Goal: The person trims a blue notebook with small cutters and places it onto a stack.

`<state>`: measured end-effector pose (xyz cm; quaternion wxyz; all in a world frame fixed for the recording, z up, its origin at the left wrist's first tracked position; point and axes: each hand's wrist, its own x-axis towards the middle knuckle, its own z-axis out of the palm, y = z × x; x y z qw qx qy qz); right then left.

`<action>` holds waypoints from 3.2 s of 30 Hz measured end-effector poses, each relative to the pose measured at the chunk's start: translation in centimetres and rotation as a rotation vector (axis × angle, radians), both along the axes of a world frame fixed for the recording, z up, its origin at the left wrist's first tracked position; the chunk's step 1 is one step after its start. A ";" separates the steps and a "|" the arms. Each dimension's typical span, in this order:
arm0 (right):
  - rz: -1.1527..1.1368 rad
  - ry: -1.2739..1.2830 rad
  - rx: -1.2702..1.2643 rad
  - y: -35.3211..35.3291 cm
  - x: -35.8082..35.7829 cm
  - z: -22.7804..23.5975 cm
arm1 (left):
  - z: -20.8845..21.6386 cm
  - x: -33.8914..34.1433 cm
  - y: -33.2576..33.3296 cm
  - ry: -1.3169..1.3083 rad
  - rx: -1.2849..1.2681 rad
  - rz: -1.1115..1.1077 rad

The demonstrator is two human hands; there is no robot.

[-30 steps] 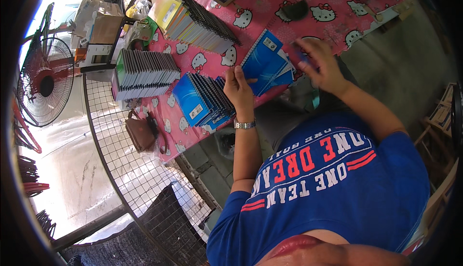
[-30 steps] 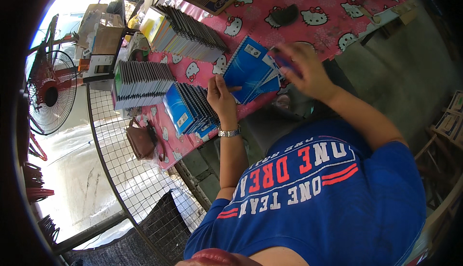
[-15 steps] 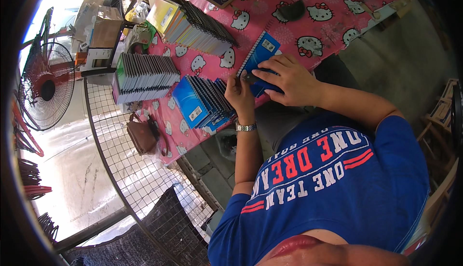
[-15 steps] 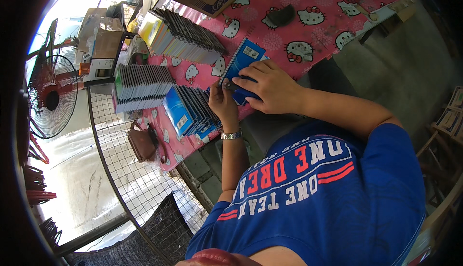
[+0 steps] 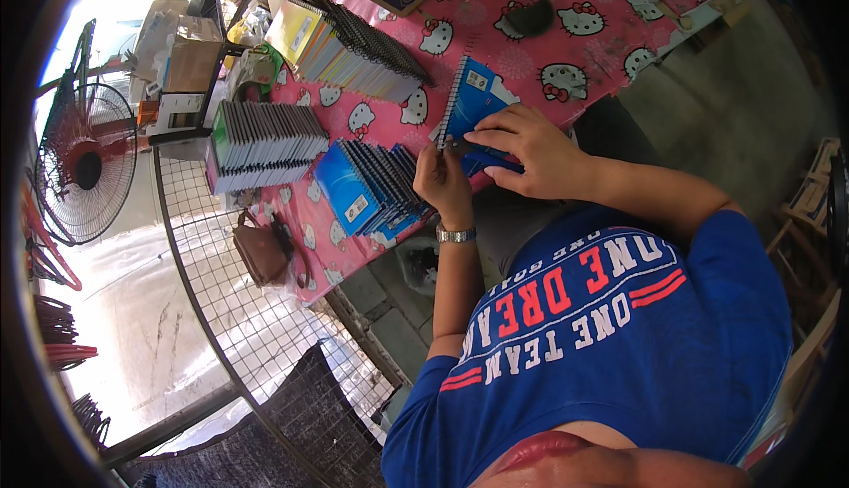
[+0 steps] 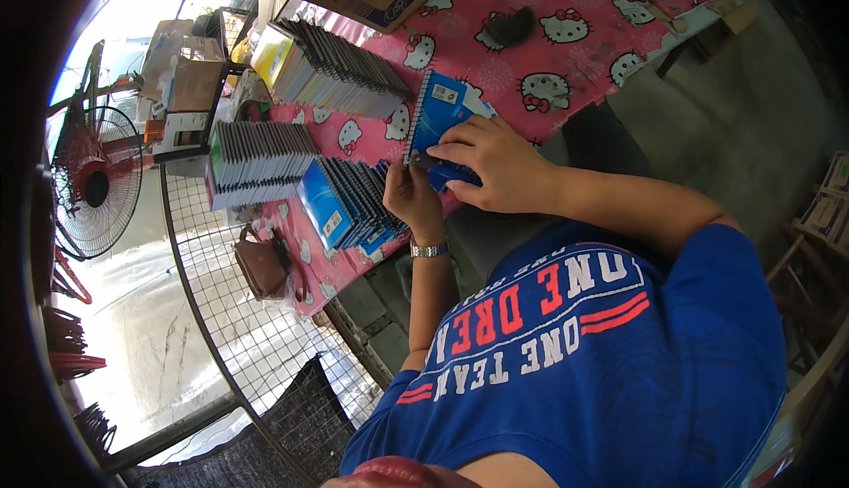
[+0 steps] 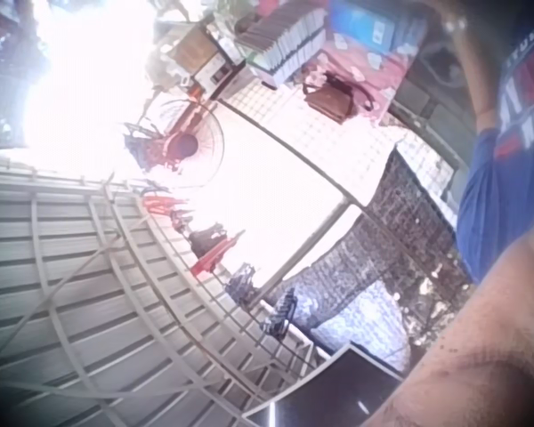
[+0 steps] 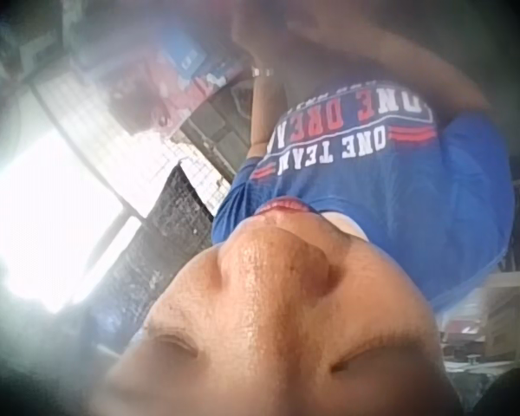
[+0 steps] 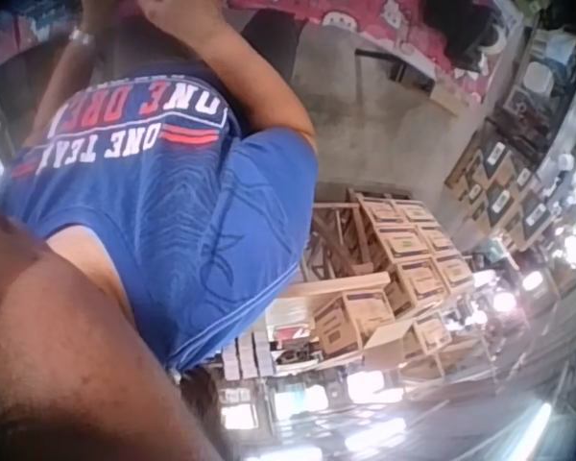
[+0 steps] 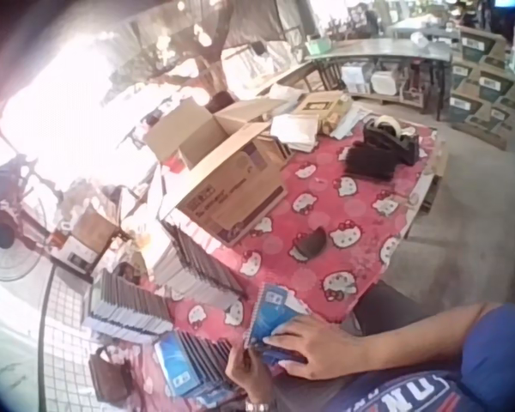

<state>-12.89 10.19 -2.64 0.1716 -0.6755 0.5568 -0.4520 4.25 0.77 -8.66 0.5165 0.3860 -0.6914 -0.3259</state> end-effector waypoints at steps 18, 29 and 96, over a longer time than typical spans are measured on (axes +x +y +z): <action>0.156 0.142 -0.169 -0.3 -2.0 3.0 | 4.8 0.5 1.1 -0.149 -0.271 0.083; 0.533 -1.016 0.848 -0.5 -2.1 4.7 | 7.5 1.2 1.9 -0.277 -0.518 0.178; 0.293 -1.210 -0.093 -11.2 -37.0 -14.5 | 6.0 -1.3 -1.1 -0.928 -0.223 -0.535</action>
